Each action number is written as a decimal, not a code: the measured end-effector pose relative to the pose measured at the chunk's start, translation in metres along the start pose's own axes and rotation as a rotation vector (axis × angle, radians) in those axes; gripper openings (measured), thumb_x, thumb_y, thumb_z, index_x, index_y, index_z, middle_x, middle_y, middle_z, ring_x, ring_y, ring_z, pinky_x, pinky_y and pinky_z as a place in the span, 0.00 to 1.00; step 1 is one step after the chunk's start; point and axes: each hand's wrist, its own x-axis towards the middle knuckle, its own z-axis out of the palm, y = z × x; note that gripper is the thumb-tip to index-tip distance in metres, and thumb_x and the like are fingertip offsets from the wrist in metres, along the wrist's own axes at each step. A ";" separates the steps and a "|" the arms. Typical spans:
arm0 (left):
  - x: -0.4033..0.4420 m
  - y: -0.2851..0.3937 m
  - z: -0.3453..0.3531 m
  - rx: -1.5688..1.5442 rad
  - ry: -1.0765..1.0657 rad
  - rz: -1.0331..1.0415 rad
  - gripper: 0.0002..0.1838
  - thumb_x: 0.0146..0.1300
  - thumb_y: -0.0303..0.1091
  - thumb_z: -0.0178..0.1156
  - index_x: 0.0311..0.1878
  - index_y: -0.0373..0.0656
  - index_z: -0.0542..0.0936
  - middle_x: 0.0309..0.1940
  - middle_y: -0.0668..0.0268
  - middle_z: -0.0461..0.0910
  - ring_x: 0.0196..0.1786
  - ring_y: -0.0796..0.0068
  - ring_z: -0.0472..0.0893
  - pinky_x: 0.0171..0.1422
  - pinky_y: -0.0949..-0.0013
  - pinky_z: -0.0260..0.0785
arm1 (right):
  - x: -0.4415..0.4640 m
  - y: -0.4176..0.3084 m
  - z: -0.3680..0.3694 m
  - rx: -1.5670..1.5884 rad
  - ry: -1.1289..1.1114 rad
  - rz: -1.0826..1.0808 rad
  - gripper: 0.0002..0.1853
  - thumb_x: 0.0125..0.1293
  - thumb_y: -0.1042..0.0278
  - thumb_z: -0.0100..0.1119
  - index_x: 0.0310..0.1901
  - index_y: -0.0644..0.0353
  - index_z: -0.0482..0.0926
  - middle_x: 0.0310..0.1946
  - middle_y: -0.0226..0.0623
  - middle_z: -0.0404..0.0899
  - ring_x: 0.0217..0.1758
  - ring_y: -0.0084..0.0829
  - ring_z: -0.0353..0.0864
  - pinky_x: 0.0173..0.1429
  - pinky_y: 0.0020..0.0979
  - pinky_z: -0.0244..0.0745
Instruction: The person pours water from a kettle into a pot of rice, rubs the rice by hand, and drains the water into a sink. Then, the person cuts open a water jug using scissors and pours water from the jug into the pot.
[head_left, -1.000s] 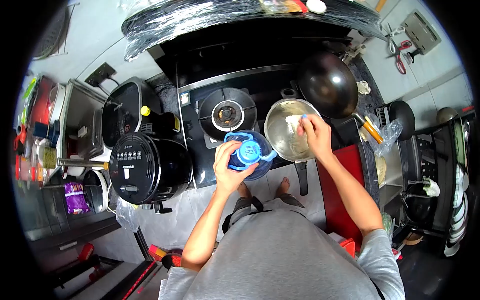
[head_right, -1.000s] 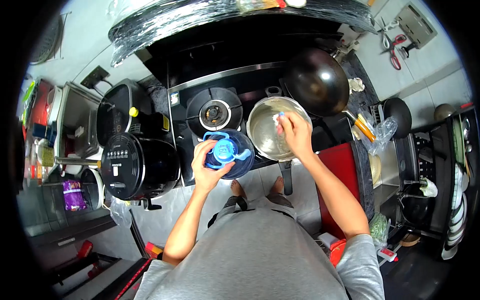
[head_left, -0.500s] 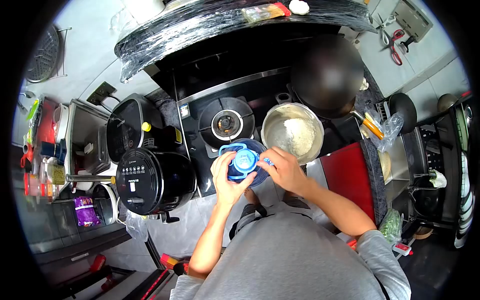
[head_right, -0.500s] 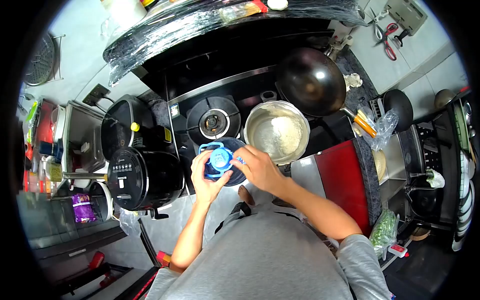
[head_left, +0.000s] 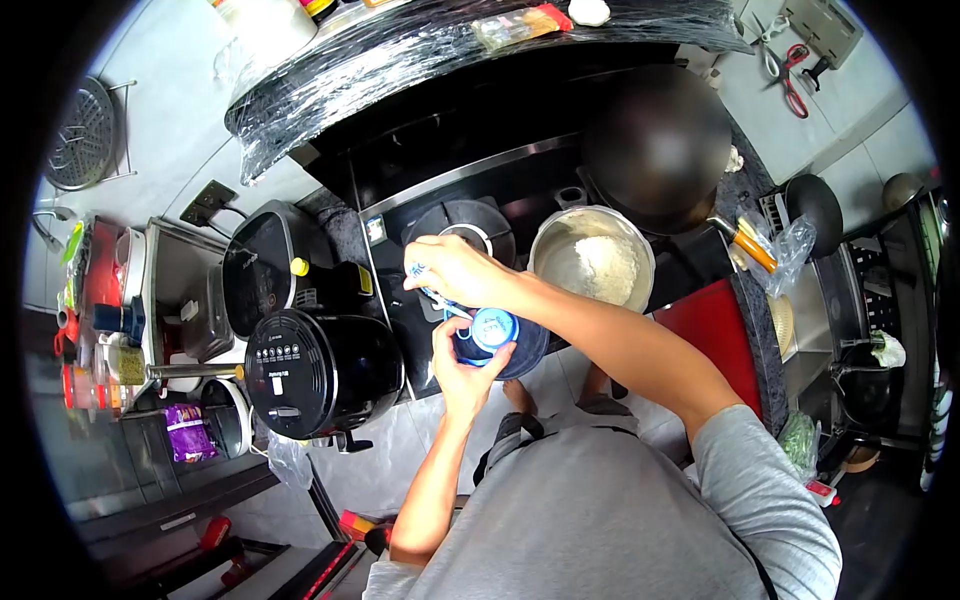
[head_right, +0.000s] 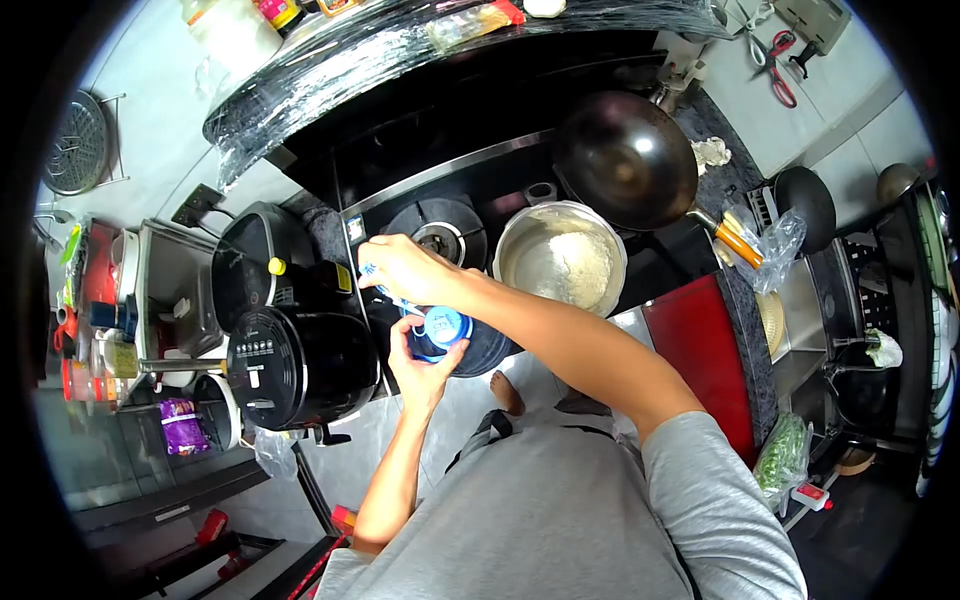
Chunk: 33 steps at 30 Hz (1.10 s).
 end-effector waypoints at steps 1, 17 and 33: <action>0.000 0.001 -0.001 0.033 0.007 0.003 0.38 0.38 0.36 0.82 0.53 0.39 0.73 0.46 0.59 0.80 0.47 0.67 0.80 0.55 0.65 0.71 | 0.000 -0.002 0.004 -0.028 -0.035 0.024 0.07 0.62 0.74 0.61 0.34 0.66 0.73 0.31 0.45 0.76 0.31 0.44 0.82 0.37 0.39 0.76; 0.011 -0.009 0.003 -0.023 -0.011 0.248 0.33 0.34 0.28 0.78 0.51 0.41 0.79 0.49 0.58 0.81 0.53 0.56 0.77 0.61 0.59 0.68 | -0.134 -0.100 0.033 0.214 -0.271 0.081 0.11 0.65 0.67 0.61 0.38 0.64 0.70 0.34 0.41 0.72 0.37 0.39 0.80 0.40 0.40 0.73; 0.020 0.045 -0.021 0.220 -0.122 0.278 0.38 0.41 0.39 0.78 0.60 0.42 0.77 0.56 0.60 0.77 0.62 0.58 0.73 0.67 0.56 0.59 | -0.139 -0.080 -0.039 -0.133 0.352 0.638 0.12 0.64 0.62 0.66 0.35 0.65 0.80 0.26 0.40 0.81 0.28 0.28 0.81 0.34 0.30 0.74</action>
